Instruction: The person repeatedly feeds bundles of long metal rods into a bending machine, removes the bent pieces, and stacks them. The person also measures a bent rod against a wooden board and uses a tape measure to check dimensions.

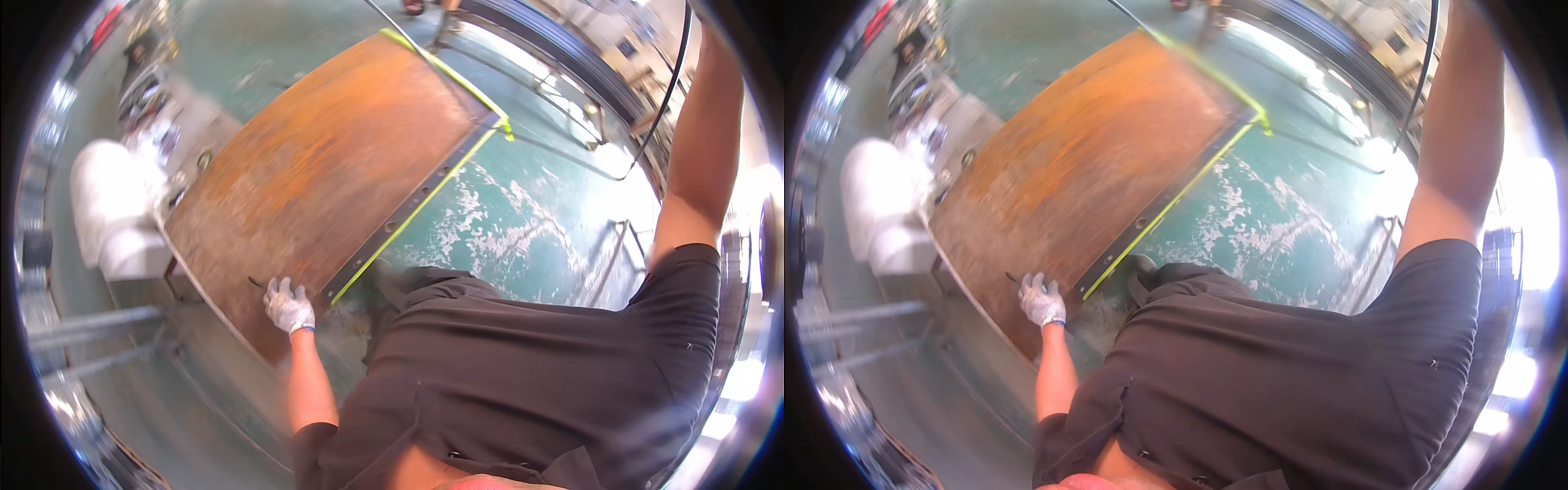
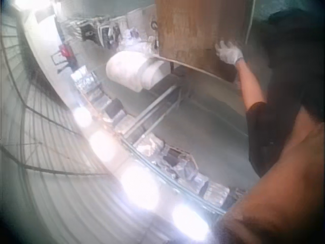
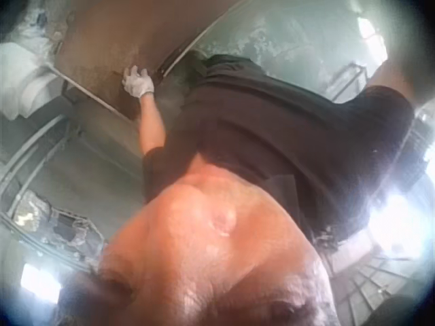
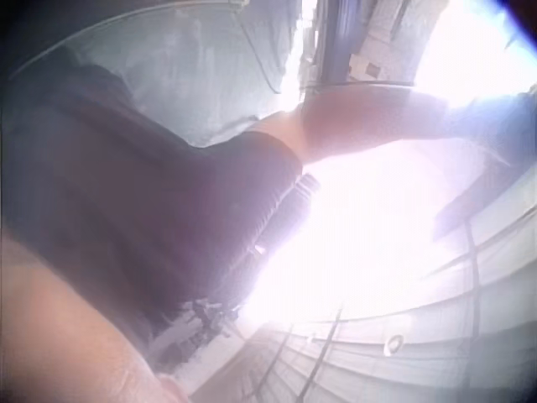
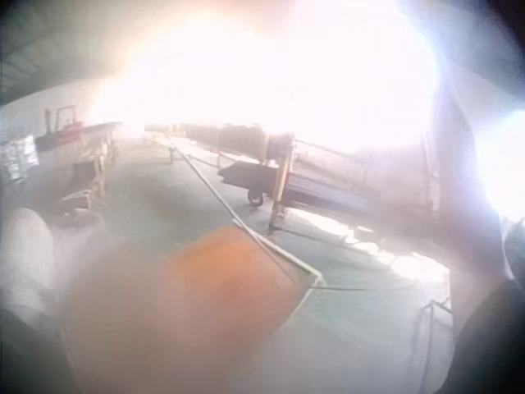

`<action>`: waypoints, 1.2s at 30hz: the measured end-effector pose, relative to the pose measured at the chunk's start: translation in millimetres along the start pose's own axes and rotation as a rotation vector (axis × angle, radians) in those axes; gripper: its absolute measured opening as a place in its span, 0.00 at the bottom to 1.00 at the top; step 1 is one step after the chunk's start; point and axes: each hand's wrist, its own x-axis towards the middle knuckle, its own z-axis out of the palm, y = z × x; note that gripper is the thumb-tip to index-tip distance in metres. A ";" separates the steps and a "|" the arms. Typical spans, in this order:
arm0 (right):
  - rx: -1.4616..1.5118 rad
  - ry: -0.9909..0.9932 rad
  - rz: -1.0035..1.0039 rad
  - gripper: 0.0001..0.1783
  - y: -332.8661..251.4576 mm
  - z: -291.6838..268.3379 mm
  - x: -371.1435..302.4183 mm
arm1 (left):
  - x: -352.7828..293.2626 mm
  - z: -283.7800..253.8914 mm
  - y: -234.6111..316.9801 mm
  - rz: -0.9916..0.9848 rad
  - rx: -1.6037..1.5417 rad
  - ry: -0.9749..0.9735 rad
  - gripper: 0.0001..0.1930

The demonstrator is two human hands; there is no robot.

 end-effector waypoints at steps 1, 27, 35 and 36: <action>-0.020 0.023 0.049 0.12 16.6 -31.7 -24.3 | 7.6 -7.8 13.2 -0.003 0.018 -0.045 0.20; 1.137 1.358 0.728 0.09 519.7 -270.8 -424.2 | -11.7 104.3 732.5 0.988 -0.559 -0.515 0.13; -0.801 0.638 0.748 0.08 731.0 -319.6 -405.2 | -9.3 138.0 957.1 1.571 -0.339 -0.635 0.07; -0.879 0.579 0.771 0.08 759.0 -325.2 -390.5 | -8.1 151.1 993.3 1.543 -0.420 -0.604 0.06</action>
